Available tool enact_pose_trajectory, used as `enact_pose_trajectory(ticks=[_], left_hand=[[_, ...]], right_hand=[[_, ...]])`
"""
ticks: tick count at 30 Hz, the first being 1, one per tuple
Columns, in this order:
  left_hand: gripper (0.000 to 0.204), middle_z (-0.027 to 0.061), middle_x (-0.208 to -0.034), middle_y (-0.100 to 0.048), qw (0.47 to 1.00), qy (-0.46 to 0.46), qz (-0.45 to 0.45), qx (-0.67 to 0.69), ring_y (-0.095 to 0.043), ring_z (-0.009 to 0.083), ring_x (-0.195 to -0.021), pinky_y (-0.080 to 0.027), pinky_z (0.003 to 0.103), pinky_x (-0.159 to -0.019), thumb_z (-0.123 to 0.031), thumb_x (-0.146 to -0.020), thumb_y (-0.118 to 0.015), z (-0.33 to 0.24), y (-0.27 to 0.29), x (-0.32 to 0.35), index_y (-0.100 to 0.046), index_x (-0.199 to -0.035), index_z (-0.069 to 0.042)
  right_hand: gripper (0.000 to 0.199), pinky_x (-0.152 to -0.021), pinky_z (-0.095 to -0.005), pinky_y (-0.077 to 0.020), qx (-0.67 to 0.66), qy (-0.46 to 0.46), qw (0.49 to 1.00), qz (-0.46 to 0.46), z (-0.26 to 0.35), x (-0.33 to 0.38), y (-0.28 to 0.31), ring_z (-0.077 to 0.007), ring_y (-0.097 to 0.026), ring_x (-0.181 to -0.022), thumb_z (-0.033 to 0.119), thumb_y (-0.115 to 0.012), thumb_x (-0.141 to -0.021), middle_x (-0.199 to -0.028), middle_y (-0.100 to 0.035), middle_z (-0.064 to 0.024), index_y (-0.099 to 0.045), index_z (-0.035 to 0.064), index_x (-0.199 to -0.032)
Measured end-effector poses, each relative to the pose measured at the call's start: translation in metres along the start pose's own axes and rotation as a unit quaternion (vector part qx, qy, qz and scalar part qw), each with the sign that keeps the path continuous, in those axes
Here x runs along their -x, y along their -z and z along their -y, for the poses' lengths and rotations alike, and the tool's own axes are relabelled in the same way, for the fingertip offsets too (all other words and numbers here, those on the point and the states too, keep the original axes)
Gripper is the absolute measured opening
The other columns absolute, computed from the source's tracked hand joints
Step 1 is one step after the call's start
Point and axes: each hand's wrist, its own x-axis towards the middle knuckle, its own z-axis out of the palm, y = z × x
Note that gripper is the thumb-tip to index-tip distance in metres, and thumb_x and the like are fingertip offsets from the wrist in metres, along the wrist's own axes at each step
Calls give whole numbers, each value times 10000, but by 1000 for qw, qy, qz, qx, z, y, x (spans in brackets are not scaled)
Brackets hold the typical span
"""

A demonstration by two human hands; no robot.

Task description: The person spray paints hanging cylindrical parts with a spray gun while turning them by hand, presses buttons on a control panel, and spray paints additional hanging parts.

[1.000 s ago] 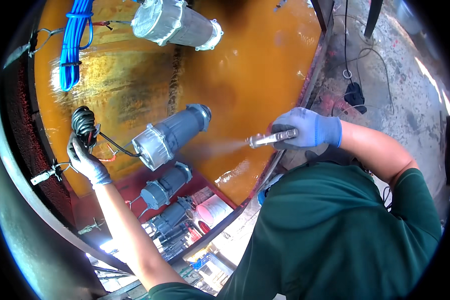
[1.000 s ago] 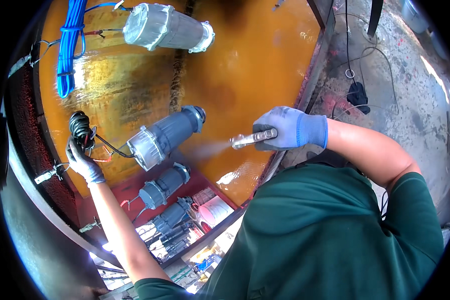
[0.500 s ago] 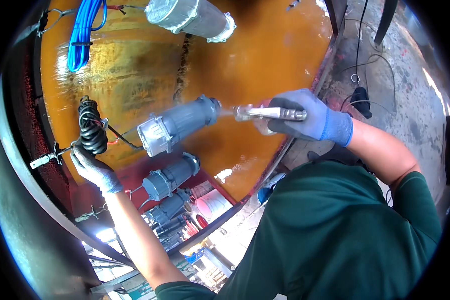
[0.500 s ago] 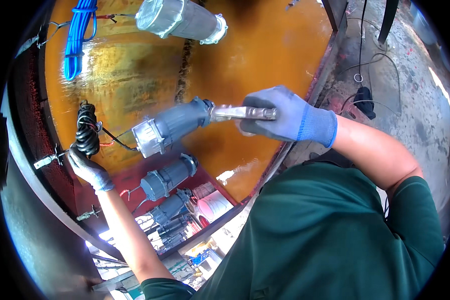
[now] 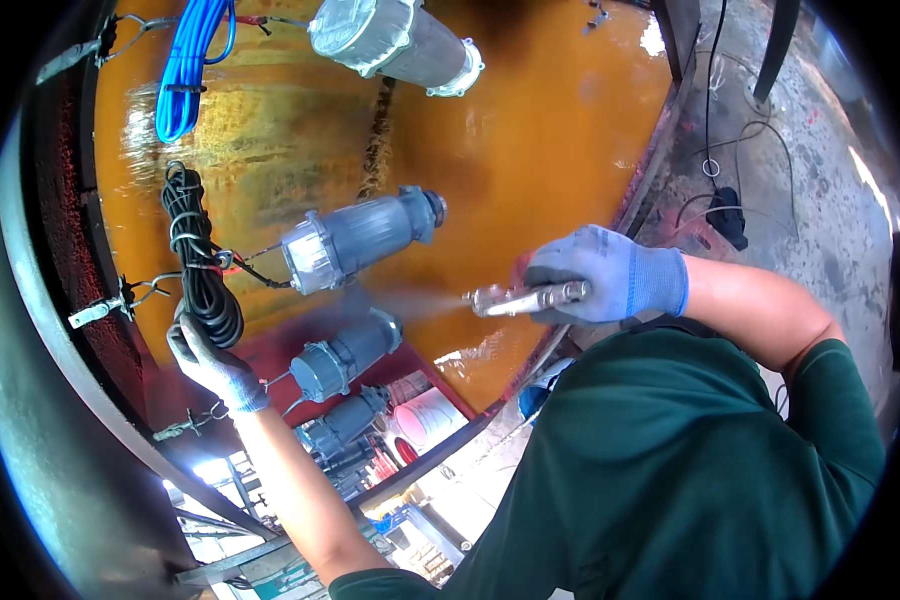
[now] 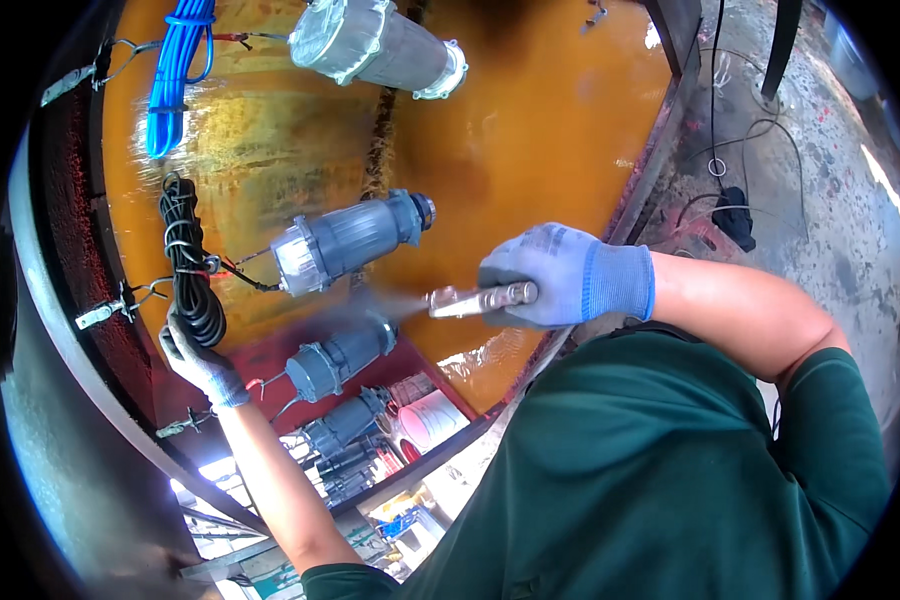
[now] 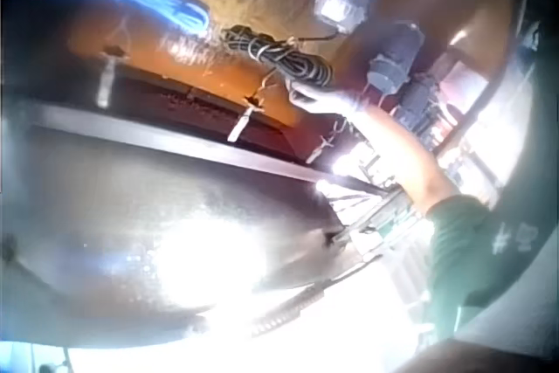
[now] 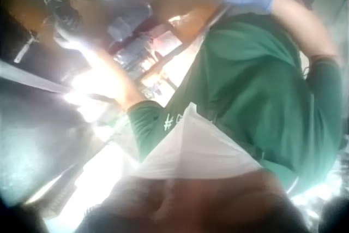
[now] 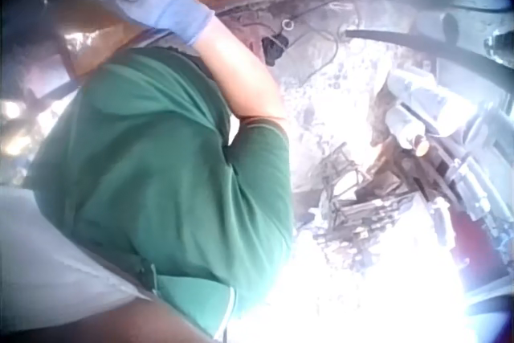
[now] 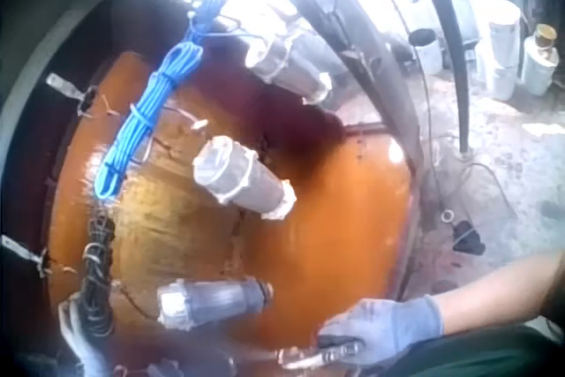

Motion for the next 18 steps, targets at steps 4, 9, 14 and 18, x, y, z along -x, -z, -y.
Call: enact_pose_trajectory(ticks=[4,9,14,18], left_hand=[[302,107,-1167,-685,1000,-11,18,9,-656,170,-1087,-503,337,-1018,-231,-1112,-556,3,7,9,-668,-1218,29],[342,131,-1218,-680,1000,-1,-1,22,-663,214,-1142,-506,366,-1037,-231,-1110,-522,7,12,10,-667,-1263,39],[395,129,-1220,-650,999,-32,0,-42,-640,226,-1155,-499,373,-1026,-248,-1127,-451,10,12,9,-660,-1284,49],[362,148,-1250,-671,1000,-4,-9,9,-666,233,-1147,-529,386,-1024,-252,-1112,-500,13,14,10,-644,-1266,41]], right_hand=[[226,-693,-454,-579,-23,-87,984,-156,-3,3,3,-389,-708,-784,240,-821,-877,-840,-704,-158,-712,81,-995],[225,-721,-449,-581,-37,-75,994,-64,-10,18,4,-370,-719,-811,216,-818,-883,-876,-711,-159,-714,82,-1031],[234,-720,-451,-575,-95,-168,973,-130,-8,16,17,-365,-725,-818,231,-826,-874,-873,-713,-158,-715,87,-1022],[222,-717,-439,-572,-3,-40,999,-10,-11,25,15,-373,-727,-821,224,-827,-878,-849,-707,-173,-717,75,-1001]])
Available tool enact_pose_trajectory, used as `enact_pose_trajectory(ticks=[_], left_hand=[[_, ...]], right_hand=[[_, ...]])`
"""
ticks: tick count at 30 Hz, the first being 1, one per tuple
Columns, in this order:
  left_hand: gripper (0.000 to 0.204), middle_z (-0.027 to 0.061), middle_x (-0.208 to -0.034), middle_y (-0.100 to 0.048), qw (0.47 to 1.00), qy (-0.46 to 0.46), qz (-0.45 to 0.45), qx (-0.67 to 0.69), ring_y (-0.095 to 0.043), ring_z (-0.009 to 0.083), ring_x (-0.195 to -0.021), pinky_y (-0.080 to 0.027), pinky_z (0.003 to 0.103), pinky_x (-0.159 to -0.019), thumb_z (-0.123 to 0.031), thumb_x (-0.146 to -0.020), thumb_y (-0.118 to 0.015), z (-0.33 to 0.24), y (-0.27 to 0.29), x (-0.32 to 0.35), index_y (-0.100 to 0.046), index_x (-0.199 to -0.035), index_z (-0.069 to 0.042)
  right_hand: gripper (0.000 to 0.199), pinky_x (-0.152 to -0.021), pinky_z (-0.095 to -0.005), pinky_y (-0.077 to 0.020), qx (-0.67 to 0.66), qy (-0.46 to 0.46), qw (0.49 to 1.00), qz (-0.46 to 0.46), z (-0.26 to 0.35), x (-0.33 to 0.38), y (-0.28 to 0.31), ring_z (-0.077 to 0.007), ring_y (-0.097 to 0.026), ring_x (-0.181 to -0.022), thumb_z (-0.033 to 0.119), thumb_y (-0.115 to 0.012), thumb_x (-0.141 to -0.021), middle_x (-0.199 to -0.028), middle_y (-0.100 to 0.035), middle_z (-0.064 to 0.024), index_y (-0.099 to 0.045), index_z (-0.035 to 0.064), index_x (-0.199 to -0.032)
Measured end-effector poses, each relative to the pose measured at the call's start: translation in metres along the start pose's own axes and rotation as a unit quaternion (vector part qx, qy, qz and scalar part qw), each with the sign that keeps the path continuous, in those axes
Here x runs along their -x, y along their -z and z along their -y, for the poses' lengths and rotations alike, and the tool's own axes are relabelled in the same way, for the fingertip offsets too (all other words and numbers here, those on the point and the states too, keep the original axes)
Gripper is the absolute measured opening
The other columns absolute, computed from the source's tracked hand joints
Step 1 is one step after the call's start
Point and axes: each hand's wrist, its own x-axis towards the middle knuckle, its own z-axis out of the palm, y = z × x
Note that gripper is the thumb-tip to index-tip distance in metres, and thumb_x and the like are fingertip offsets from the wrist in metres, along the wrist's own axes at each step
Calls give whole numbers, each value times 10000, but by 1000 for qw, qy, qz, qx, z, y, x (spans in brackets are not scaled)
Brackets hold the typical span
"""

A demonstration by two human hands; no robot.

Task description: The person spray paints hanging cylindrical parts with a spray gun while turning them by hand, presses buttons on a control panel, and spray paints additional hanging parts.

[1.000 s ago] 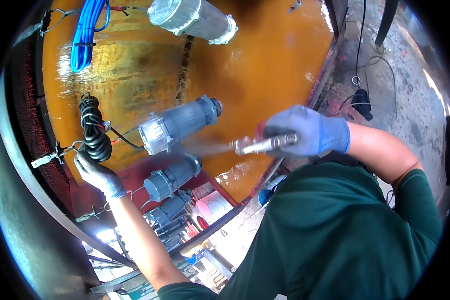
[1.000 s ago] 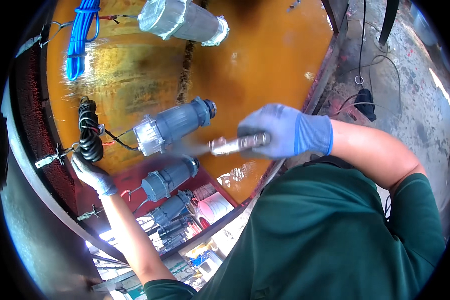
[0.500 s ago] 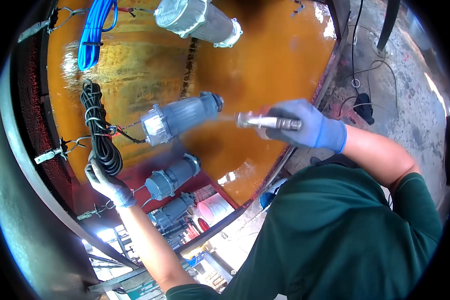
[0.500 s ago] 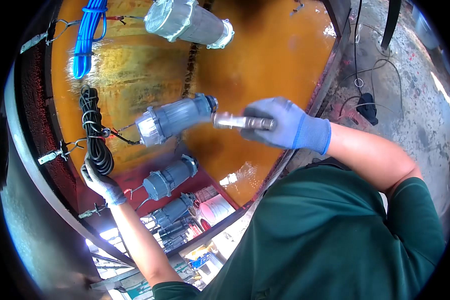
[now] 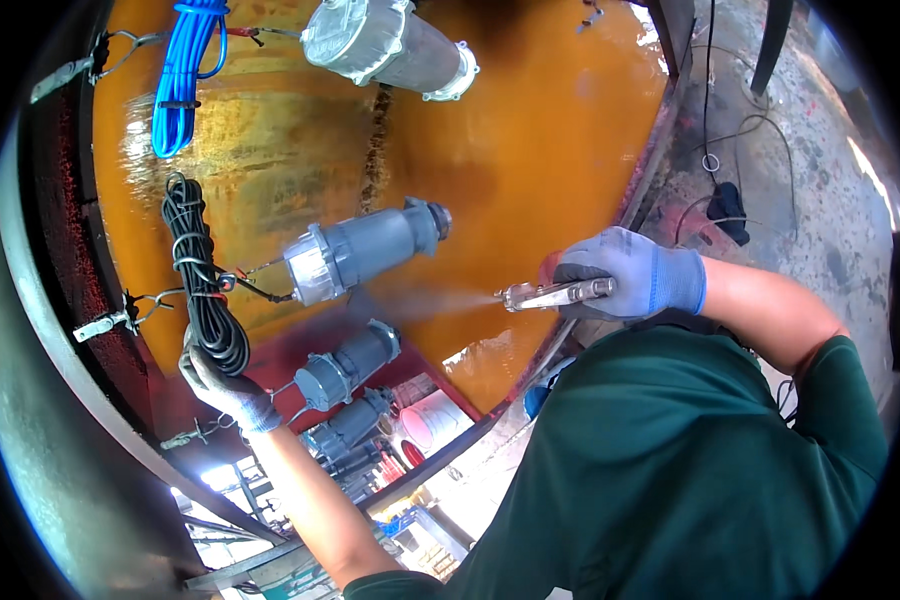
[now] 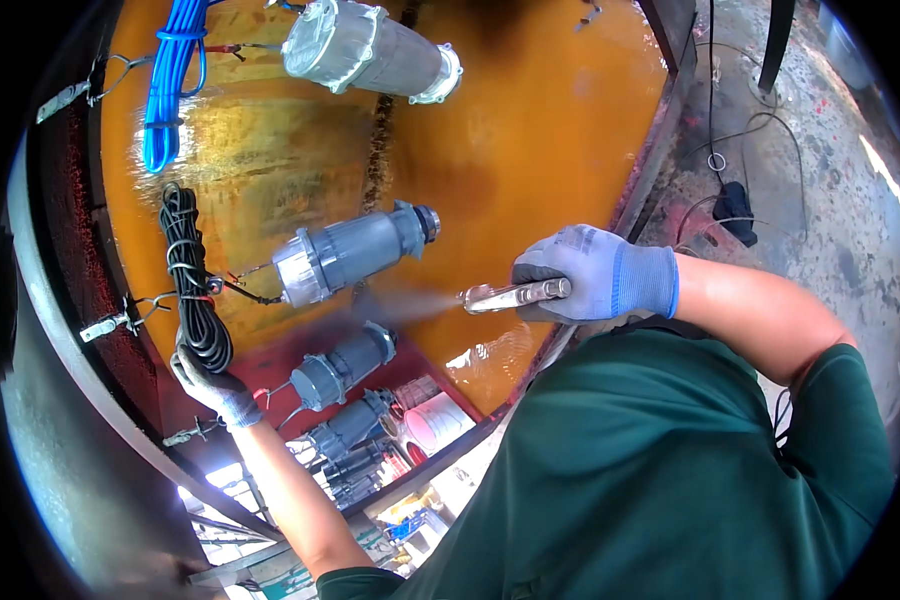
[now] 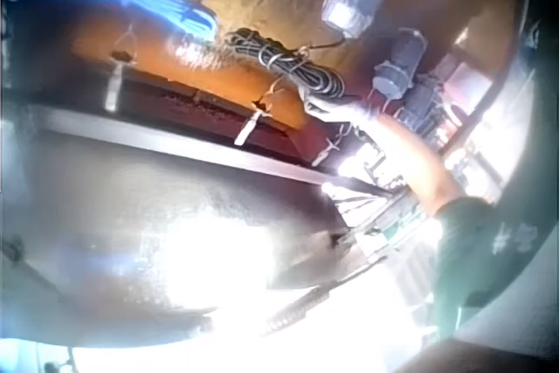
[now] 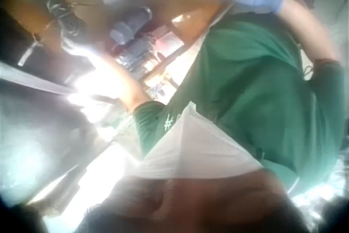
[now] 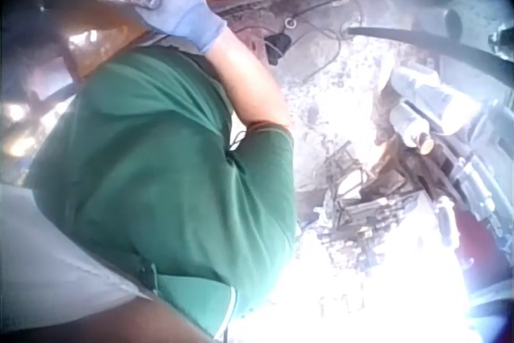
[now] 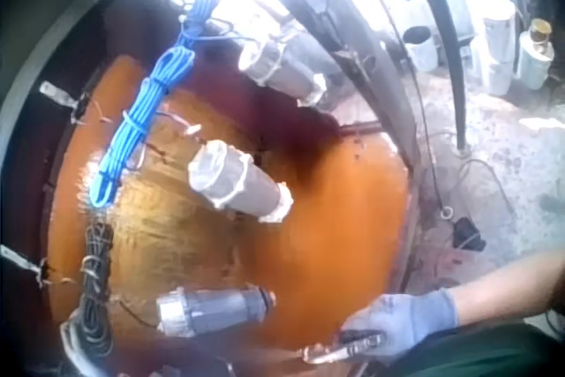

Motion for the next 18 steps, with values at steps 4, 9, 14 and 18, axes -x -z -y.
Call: enact_pose_trajectory(ticks=[4,9,14,18], left_hand=[[344,169,-1298,-676,999,21,-2,32,-665,246,-1180,-534,407,-1049,-248,-1099,-531,5,6,0,-634,-1264,35],[357,169,-1314,-667,999,21,0,30,-657,251,-1191,-528,414,-1057,-260,-1106,-507,11,11,2,-628,-1280,27],[401,153,-1333,-656,999,31,15,3,-629,251,-1255,-475,416,-1109,-297,-1122,-462,5,15,11,-625,-1321,11],[441,148,-1315,-651,998,6,17,-53,-623,248,-1233,-470,407,-1107,-289,-1125,-428,15,30,17,-625,-1338,43]], right_hand=[[206,-721,-463,-572,-81,-141,981,-103,-7,-3,4,-388,-719,-824,226,-812,-890,-859,-716,-174,-728,85,-1015],[187,-717,-415,-569,28,-40,999,14,-21,4,-3,-353,-733,-802,241,-801,-904,-854,-722,-167,-723,82,-963],[161,-723,-405,-575,-141,-177,967,-117,-17,-8,6,-311,-753,-785,208,-781,-918,-841,-748,-143,-721,60,-938],[166,-719,-409,-578,-102,-120,988,7,-21,-7,7,-303,-756,-776,191,-793,-908,-835,-751,-137,-714,49,-942]])
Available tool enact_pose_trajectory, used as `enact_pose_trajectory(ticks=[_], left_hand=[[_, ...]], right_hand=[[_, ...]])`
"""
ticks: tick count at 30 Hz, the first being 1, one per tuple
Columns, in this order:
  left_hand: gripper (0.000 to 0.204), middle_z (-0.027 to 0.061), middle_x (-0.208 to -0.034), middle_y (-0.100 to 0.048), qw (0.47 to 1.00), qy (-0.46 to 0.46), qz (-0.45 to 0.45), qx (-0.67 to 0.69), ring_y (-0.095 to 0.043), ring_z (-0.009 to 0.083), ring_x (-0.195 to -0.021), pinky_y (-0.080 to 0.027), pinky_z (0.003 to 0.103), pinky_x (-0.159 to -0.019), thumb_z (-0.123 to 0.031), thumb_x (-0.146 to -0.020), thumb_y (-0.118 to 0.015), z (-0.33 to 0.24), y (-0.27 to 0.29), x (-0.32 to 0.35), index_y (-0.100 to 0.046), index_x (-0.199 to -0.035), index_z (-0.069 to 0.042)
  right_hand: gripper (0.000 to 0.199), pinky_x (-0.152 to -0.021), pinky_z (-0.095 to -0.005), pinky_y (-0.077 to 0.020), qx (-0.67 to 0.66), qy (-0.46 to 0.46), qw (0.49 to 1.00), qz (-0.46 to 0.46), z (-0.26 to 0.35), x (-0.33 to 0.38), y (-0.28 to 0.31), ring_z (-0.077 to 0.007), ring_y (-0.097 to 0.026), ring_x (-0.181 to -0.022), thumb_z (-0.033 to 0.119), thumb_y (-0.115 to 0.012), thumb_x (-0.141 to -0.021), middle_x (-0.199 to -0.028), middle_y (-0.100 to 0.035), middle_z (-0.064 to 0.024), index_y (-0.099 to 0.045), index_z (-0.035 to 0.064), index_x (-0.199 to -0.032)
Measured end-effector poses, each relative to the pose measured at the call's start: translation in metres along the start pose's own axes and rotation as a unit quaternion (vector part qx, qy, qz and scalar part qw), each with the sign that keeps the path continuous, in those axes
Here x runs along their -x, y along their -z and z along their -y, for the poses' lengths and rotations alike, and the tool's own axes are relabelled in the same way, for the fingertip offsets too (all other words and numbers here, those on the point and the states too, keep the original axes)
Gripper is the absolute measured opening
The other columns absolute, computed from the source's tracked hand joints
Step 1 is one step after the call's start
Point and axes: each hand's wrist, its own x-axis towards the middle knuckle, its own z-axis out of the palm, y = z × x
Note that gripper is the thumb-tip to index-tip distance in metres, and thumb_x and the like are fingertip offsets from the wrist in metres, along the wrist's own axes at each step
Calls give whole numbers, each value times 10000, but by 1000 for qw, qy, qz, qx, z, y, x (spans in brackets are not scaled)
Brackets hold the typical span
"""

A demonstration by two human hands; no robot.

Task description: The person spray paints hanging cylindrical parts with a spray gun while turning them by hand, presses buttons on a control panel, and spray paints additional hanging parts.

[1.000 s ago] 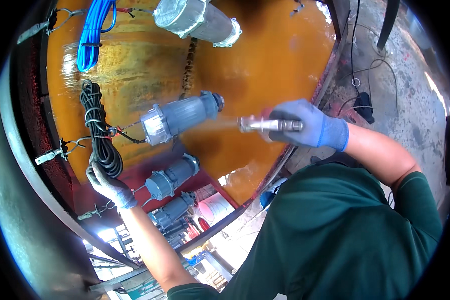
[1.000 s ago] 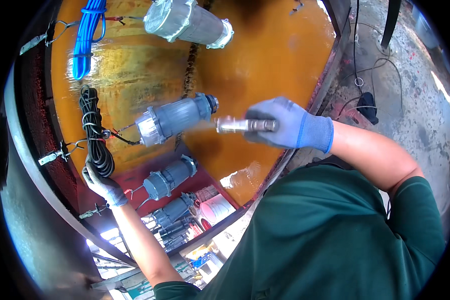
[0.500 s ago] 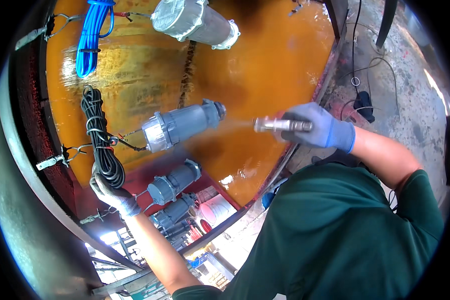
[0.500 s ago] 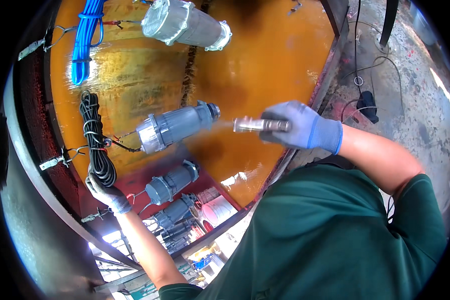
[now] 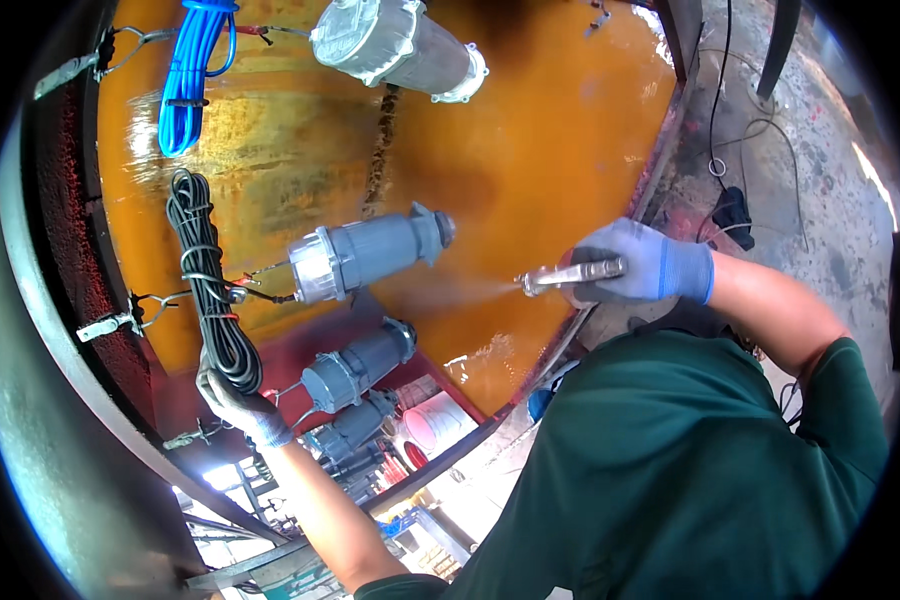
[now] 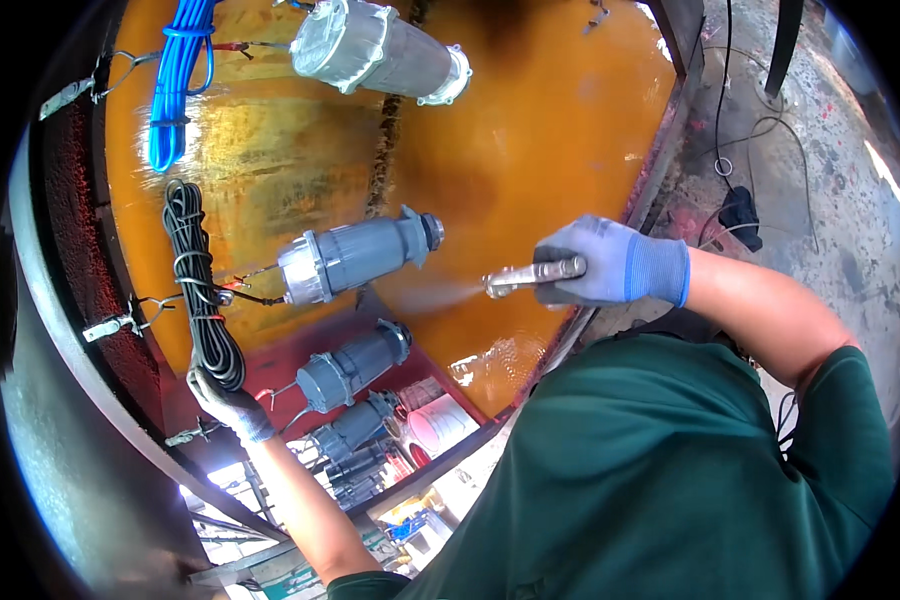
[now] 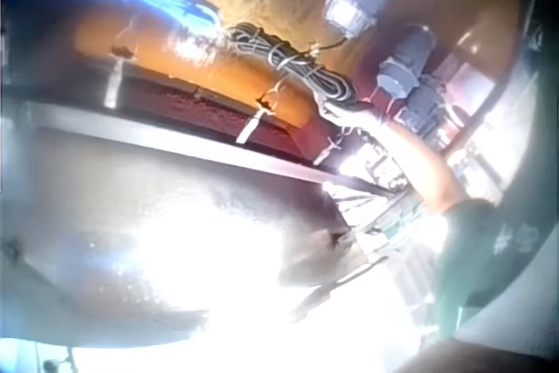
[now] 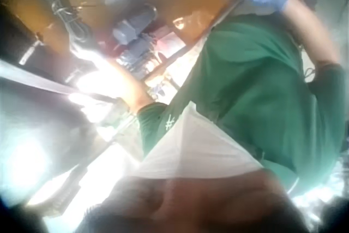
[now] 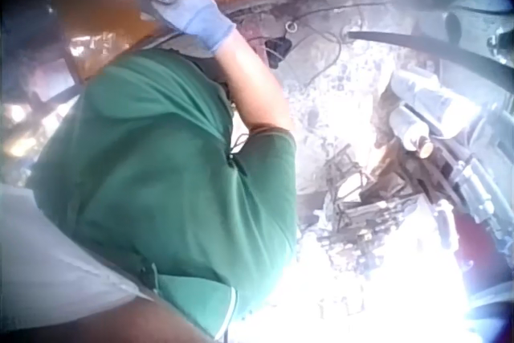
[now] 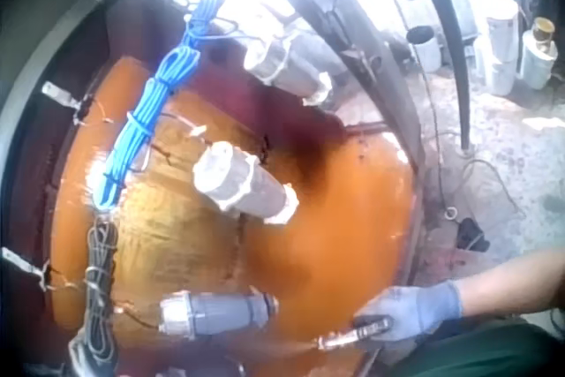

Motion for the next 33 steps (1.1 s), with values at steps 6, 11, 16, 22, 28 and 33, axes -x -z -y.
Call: enact_pose_trajectory(ticks=[6,11,16,22,28,33], left_hand=[[457,138,-1329,-652,1000,18,-11,-9,-629,246,-1244,-484,406,-1103,-286,-1107,-427,11,14,10,-628,-1363,34],[476,151,-1337,-659,997,63,-38,24,-656,257,-1225,-525,420,-1071,-294,-1089,-420,42,41,10,-607,-1388,26],[496,185,-1331,-651,990,22,-47,-129,-651,256,-1193,-523,406,-1064,-335,-1123,-451,43,42,13,-606,-1385,56],[542,171,-1376,-637,986,107,-107,-76,-641,243,-1216,-520,408,-1076,-386,-1132,-520,42,28,13,-548,-1444,57],[504,189,-1363,-622,985,102,-126,-55,-634,246,-1223,-525,384,-1070,-374,-1151,-499,45,19,15,-544,-1412,55],[540,189,-1417,-609,983,107,-126,-80,-617,271,-1257,-500,421,-1095,-405,-1128,-513,59,30,11,-544,-1446,30]], right_hand=[[180,-696,-396,-572,-64,-20,988,-137,8,-9,-2,-297,-743,-756,195,-802,-907,-816,-721,-160,-713,49,-965],[188,-697,-362,-554,78,70,994,-37,5,-2,-6,-258,-720,-737,224,-794,-932,-807,-706,-151,-719,59,-983],[192,-709,-399,-560,-112,-48,979,-165,14,-5,3,-297,-729,-758,216,-794,-929,-826,-722,-142,-712,49,-977],[236,-714,-419,-563,51,53,997,19,29,-1,7,-358,-734,-824,238,-812,-907,-885,-731,-181,-713,52,-1012],[230,-691,-378,-540,-32,7,984,-175,46,-20,16,-284,-685,-711,224,-811,-910,-818,-700,-156,-689,40,-976],[225,-667,-383,-557,53,71,993,-72,55,-22,17,-285,-727,-725,229,-804,-920,-786,-709,-147,-685,41,-957]])
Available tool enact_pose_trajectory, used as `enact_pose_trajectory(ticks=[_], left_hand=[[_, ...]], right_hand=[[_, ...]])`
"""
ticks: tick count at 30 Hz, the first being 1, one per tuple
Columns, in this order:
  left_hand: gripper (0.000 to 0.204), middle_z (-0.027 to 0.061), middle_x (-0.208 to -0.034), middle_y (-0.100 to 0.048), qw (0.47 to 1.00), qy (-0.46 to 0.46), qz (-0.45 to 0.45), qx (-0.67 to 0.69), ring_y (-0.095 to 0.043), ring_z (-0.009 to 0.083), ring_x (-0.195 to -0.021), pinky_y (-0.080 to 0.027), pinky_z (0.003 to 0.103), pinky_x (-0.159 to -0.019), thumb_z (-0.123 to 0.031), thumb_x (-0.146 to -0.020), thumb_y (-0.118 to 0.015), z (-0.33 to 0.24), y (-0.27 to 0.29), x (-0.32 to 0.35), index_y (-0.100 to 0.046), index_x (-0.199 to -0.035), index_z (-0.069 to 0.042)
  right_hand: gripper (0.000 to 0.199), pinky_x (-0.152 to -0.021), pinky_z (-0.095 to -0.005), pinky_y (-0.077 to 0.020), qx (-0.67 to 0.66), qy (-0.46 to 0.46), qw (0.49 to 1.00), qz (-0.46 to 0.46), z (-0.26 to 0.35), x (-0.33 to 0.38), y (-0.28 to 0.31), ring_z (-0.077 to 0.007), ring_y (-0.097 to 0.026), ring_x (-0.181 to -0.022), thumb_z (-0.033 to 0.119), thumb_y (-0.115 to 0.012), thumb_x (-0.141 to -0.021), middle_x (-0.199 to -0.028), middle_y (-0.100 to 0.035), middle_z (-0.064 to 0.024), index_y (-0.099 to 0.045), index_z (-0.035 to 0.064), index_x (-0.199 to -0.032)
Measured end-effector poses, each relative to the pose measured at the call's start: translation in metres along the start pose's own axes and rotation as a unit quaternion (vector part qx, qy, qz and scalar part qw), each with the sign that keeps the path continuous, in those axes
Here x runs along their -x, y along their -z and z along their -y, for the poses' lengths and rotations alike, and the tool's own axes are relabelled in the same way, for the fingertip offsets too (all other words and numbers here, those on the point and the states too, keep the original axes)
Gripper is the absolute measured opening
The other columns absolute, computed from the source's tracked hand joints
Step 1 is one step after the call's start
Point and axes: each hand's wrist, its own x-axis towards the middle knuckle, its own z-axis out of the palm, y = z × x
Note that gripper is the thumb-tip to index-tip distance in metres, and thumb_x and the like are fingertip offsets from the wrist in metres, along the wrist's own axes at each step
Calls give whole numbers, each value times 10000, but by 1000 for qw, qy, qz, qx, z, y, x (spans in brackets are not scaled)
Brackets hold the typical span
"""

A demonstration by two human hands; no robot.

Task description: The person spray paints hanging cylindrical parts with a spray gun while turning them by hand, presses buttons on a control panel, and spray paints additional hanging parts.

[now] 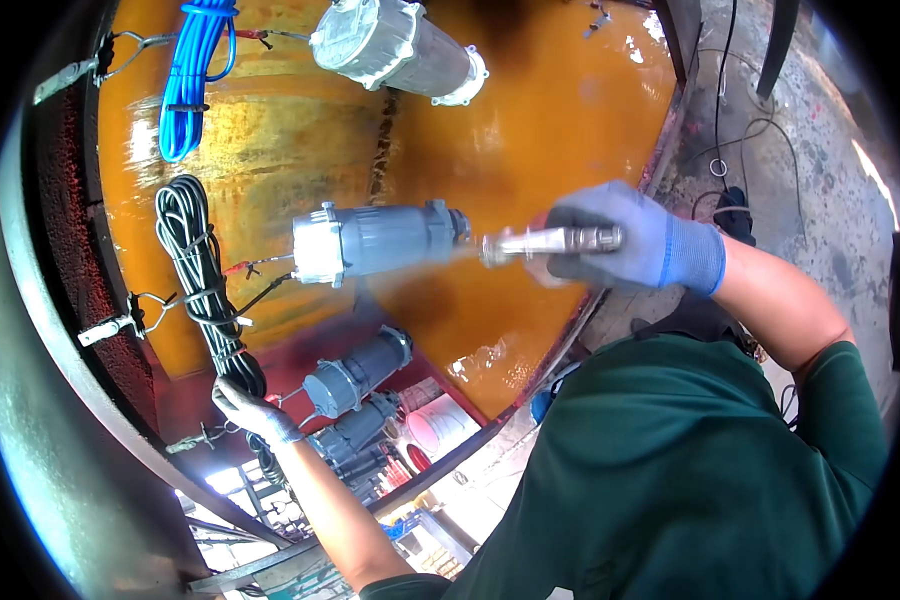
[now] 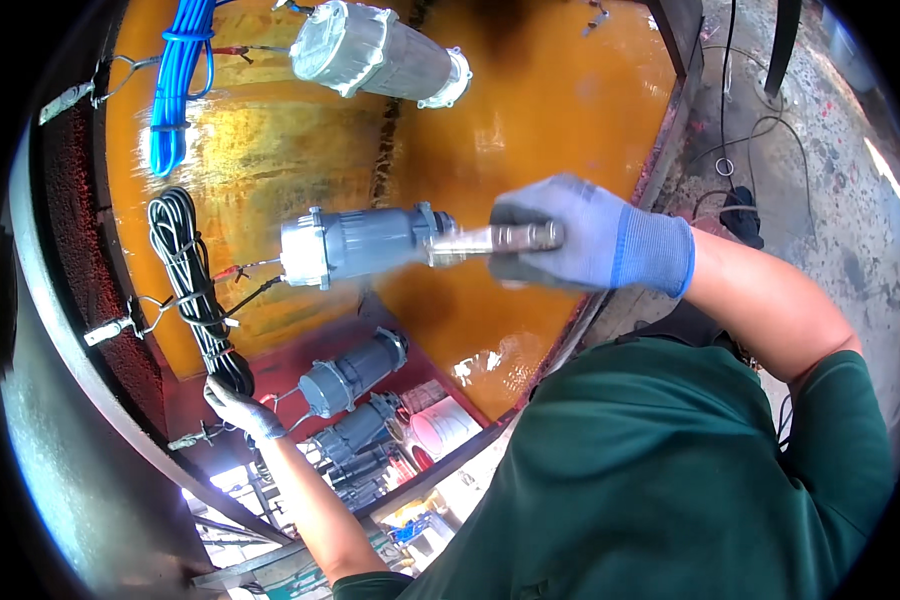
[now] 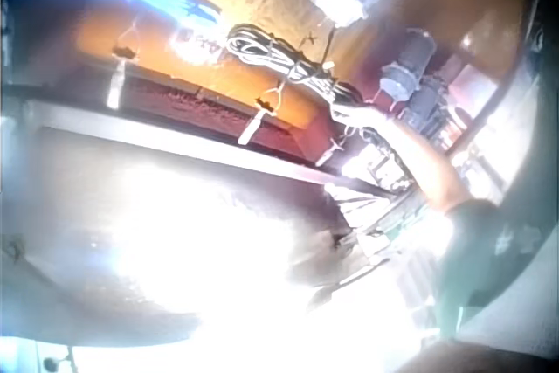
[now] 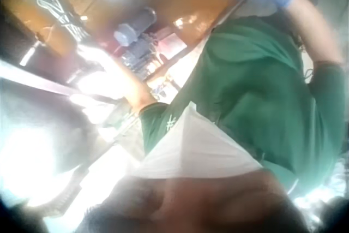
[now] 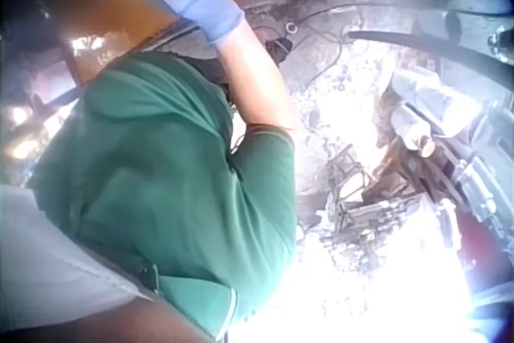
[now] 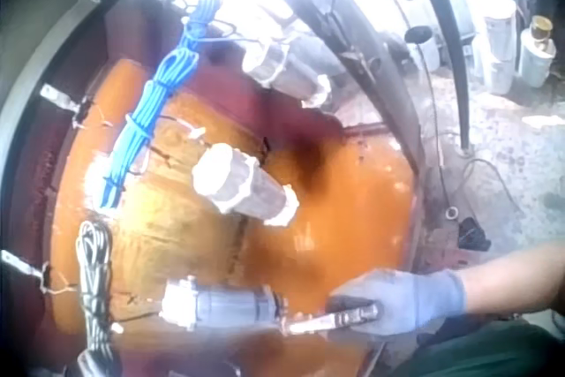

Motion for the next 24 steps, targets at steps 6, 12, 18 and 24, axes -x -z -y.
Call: enact_pose_trajectory(ticks=[6,12,18,24], left_hand=[[496,175,-1357,-629,999,1,-17,28,-633,251,-1206,-518,408,-1057,-375,-1129,-524,0,-11,-2,-565,-1400,38],[413,162,-1256,-653,1000,-13,-8,24,-662,238,-1089,-571,380,-930,-334,-1124,-542,7,-4,0,-570,-1326,25],[446,160,-1282,-647,1000,17,4,12,-660,242,-1111,-570,380,-936,-381,-1128,-532,-8,-2,10,-568,-1336,12],[480,176,-1366,-629,1000,-23,-10,8,-646,266,-1188,-543,420,-1029,-386,-1126,-529,10,-3,0,-571,-1379,20]], right_hand=[[207,-703,-407,-574,-44,6,999,28,4,-6,-2,-337,-720,-754,217,-792,-914,-819,-711,-161,-694,55,-998],[224,-714,-424,-566,-37,-92,994,-51,8,-9,-6,-360,-728,-778,244,-786,-911,-844,-730,-164,-686,48,-956],[241,-701,-393,-568,5,-27,1000,9,-3,6,-11,-300,-732,-736,255,-784,-925,-810,-715,-164,-702,35,-978],[215,-711,-422,-558,-51,-44,998,-11,-13,16,-8,-338,-727,-778,234,-780,-918,-833,-714,-170,-713,45,-995]])
